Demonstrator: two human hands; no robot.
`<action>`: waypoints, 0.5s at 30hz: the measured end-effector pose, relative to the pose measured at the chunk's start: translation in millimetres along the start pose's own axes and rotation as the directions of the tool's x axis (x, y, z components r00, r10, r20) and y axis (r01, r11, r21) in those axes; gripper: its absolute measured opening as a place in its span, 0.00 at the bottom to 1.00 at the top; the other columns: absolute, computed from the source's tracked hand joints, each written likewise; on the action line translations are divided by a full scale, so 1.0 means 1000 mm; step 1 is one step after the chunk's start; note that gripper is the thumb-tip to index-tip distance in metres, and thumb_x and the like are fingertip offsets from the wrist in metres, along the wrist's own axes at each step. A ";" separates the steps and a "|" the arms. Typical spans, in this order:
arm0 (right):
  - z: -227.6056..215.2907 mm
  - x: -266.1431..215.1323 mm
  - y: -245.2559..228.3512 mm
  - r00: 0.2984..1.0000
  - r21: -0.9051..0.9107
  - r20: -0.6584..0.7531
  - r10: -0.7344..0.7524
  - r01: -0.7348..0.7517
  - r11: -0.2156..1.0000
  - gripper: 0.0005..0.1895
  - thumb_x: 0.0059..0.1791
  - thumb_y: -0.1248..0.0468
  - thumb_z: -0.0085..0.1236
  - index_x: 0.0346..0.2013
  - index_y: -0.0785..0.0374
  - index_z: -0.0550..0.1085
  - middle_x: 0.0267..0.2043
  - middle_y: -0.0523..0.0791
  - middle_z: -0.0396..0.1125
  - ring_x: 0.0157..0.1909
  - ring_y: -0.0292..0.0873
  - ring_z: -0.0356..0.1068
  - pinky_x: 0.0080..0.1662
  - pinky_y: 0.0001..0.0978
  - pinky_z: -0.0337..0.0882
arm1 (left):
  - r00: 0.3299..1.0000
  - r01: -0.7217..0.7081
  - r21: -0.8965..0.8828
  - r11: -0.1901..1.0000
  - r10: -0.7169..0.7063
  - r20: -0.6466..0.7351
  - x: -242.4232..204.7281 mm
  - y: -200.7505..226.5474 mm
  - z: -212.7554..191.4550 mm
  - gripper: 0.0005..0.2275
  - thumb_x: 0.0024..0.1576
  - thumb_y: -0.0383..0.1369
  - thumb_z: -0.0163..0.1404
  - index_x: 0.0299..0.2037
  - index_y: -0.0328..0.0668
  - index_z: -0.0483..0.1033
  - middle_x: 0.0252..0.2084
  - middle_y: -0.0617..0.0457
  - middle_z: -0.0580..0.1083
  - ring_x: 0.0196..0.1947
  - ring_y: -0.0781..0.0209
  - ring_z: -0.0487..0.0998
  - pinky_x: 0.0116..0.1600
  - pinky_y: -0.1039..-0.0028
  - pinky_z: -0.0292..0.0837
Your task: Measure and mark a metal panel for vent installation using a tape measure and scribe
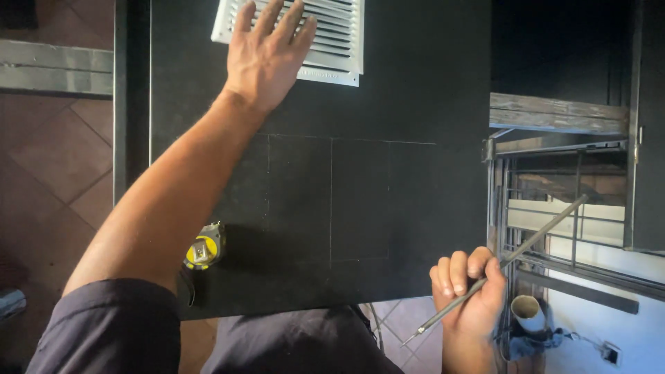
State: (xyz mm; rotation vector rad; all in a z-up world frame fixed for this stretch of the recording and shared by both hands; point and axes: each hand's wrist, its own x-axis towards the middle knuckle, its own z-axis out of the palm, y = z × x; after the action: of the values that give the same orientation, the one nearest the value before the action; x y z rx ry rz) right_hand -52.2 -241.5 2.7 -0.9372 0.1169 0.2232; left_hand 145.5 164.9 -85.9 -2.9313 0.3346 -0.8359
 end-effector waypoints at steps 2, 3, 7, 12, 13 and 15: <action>0.003 0.000 -0.001 1.000 0.014 0.003 -0.002 0.002 1.000 0.18 0.56 0.52 0.49 0.26 0.56 0.64 0.16 0.40 0.51 0.18 0.37 0.50 0.25 0.27 0.51 | 0.971 0.081 -0.146 0.986 -0.045 0.234 0.004 0.005 0.004 0.25 0.63 0.30 0.53 0.72 0.43 0.66 0.73 0.40 0.63 0.70 0.38 0.61 0.66 0.40 0.52; 0.004 0.000 0.000 1.000 0.036 0.026 0.008 -0.009 0.999 0.18 0.56 0.51 0.49 0.27 0.57 0.64 0.16 0.40 0.51 0.18 0.37 0.49 0.25 0.26 0.50 | 0.961 0.095 -0.152 0.984 -0.051 0.272 0.005 0.007 0.004 0.27 0.58 0.30 0.54 0.70 0.41 0.67 0.72 0.40 0.64 0.69 0.38 0.61 0.66 0.42 0.53; 0.011 0.006 0.001 1.000 -0.019 -0.013 0.019 -0.019 1.000 0.22 0.54 0.45 0.54 0.26 0.55 0.64 0.16 0.39 0.50 0.15 0.32 0.43 0.20 0.22 0.43 | 0.876 0.218 -0.238 0.947 -0.082 0.475 0.013 0.008 -0.003 0.38 0.53 0.45 0.60 0.72 0.37 0.59 0.74 0.35 0.58 0.73 0.38 0.56 0.71 0.47 0.49; 0.007 0.019 -0.008 0.982 -0.046 0.184 -0.046 0.055 0.997 0.23 0.54 0.43 0.55 0.27 0.54 0.64 0.19 0.41 0.53 0.16 0.36 0.48 0.22 0.26 0.47 | 0.936 0.270 -0.343 0.900 -0.162 0.312 -0.018 -0.002 -0.073 0.27 0.56 0.42 0.62 0.63 0.39 0.71 0.62 0.39 0.69 0.59 0.37 0.69 0.55 0.48 0.66; 0.009 0.020 -0.012 0.986 -0.117 0.156 -0.065 0.084 0.989 0.24 0.52 0.41 0.57 0.24 0.51 0.62 0.17 0.40 0.50 0.18 0.38 0.50 0.25 0.28 0.50 | 0.946 0.293 -0.390 0.873 -0.205 0.252 -0.030 -0.002 -0.094 0.22 0.58 0.42 0.60 0.59 0.39 0.75 0.53 0.43 0.74 0.49 0.38 0.76 0.46 0.50 0.72; 0.002 0.026 -0.022 0.967 -0.167 0.256 -0.011 0.056 0.984 0.24 0.52 0.41 0.56 0.24 0.51 0.62 0.16 0.38 0.48 0.15 0.36 0.48 0.23 0.27 0.48 | 0.920 0.380 -0.379 0.844 -0.301 0.253 -0.070 0.005 -0.147 0.22 0.57 0.41 0.61 0.59 0.40 0.75 0.51 0.43 0.75 0.50 0.39 0.76 0.48 0.52 0.71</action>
State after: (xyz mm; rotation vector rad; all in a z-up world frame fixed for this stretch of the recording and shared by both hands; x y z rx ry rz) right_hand -21.8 -248.4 15.9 -1.0742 -0.1576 0.3242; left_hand 9.3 174.1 2.1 -3.5155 -0.0389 -0.5658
